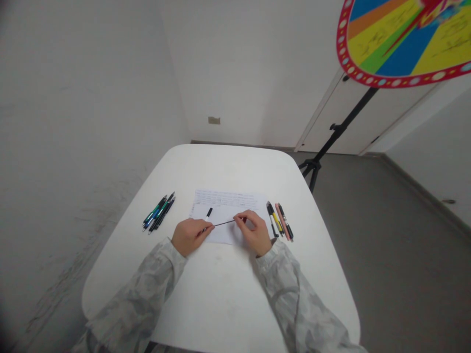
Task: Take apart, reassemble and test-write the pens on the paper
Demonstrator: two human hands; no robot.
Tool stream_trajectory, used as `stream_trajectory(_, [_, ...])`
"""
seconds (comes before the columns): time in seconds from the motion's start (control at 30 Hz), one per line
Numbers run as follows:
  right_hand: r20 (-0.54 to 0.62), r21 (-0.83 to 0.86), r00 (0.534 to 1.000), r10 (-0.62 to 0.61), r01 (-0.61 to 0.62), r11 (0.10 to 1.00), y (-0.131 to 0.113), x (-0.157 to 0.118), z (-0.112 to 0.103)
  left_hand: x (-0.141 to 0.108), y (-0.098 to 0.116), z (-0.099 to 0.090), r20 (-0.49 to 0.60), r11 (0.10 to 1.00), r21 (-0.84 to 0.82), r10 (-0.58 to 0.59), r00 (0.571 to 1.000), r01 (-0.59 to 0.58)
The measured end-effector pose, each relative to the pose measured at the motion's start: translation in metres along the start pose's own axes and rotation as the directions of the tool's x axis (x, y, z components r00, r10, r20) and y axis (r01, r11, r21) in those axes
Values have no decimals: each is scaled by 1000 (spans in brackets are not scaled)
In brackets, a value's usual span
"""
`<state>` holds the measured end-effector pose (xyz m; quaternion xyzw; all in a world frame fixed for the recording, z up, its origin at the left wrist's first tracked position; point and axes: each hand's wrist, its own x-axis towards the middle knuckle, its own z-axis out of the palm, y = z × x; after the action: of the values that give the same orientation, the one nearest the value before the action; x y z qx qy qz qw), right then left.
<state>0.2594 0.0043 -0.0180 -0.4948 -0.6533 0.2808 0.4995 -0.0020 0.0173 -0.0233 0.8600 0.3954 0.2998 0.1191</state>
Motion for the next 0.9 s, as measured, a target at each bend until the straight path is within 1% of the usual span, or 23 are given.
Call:
stream_trajectory(0.13, [-10,22,1000,18,-18,1000,4,0,0,0,-1,0,-18,999,41,13,1000,-12])
stream_trajectory(0.3, [21,32,999,40,-41,999,11,0,2,0,-1,0,-62,992,113,67,996,-60])
stream_trajectory(0.4, [-37,33,998,43,-42,999,13,0,-1,0,-1,-1,-85,989,137,69,994,-57])
stream_trajectory(0.5, [-137,-33,990,-21,17,999,11,0,-5,-1,0,-2,-91,987,160,42,995,-27])
stream_trajectory(0.57, [-143,-144,983,-115,95,985,9,-1,-4,-1,1,0,-64,981,192,2,998,10])
stream_trajectory(0.63, [-63,-278,975,-211,186,942,8,-3,2,0,3,3,-11,971,234,-42,999,44])
stream_trajectory(0.7, [59,-404,962,-268,268,875,8,-5,10,2,6,8,68,963,264,-67,995,46])
stream_trajectory(0.77, [157,-505,950,-270,312,804,10,-7,18,4,9,10,151,961,276,-74,986,30])
stream_trajectory(0.8, [187,-544,947,-259,320,775,11,-8,21,4,9,11,181,960,278,-76,980,23])
stream_trajectory(0.9, [228,-610,948,-222,317,726,12,-9,24,6,11,11,222,961,275,-82,971,18])
